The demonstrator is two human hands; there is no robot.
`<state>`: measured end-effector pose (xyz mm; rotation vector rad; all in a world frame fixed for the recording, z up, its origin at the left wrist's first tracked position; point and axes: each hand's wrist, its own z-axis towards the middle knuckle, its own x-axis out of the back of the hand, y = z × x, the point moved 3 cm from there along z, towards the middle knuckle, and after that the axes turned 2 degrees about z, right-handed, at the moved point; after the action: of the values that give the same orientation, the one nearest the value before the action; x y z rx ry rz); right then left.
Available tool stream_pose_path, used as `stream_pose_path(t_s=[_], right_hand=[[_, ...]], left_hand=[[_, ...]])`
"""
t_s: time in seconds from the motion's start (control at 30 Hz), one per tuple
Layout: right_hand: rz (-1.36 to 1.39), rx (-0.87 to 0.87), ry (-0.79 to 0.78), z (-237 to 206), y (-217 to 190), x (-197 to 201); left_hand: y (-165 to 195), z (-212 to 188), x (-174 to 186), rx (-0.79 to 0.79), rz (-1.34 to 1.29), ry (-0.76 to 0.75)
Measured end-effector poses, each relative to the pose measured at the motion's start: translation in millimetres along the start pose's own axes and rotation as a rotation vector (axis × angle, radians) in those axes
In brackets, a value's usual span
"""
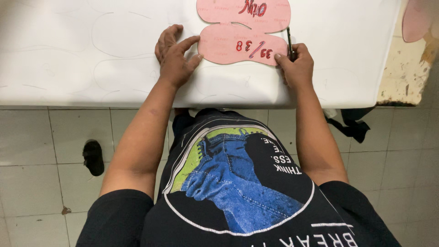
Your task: The person unrolls a large sheet of white material on a work table and smooths it out. They then use a pink shoe-shaped template and a pencil to trace multiple outlines onto the material, repositioning the template repeatedly to create a series of identical shapes.
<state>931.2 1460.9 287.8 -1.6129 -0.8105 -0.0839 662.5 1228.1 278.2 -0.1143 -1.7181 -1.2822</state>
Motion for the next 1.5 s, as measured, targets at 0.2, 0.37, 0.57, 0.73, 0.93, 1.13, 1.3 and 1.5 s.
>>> stream_pose_path(t_s=[0.2, 0.37, 0.57, 0.73, 0.93, 1.13, 1.3, 1.5], right_hand=[[0.000, 0.070, -0.005, -0.8, -1.5, 1.0], [0.007, 0.073, 0.003, 0.1, 2.5, 1.5], [-0.065, 0.069, 0.004, 2.6, 6.0, 3.4], [-0.305, 0.187, 0.007, 6.3, -1.4, 8.4], [-0.732, 0.483, 0.085, 7.5, -36.9, 4.7], [-0.215, 0.891, -0.090, -29.3, -92.9, -40.2], [-0.312, 0.770, -0.489, -41.4, -112.8, -79.6], [-0.468, 0.878, -0.514, -35.7, -106.7, -89.4]], left_hand=[[0.1, -0.7, -1.6, -0.001, -0.001, 0.004], [2.7, -0.6, 0.6, -0.013, -0.013, 0.005], [7.9, 4.1, -17.3, -0.031, 0.094, 0.004], [47.0, 16.5, -63.2, -0.385, 0.150, -0.137], [104.6, -5.9, -112.9, -0.523, 0.376, -0.228], [109.6, -16.6, -132.1, -0.485, 0.516, -0.121], [100.2, -22.8, -145.0, -0.480, 0.314, -0.289], [96.9, -26.7, -161.0, -0.467, 0.381, -0.517]])
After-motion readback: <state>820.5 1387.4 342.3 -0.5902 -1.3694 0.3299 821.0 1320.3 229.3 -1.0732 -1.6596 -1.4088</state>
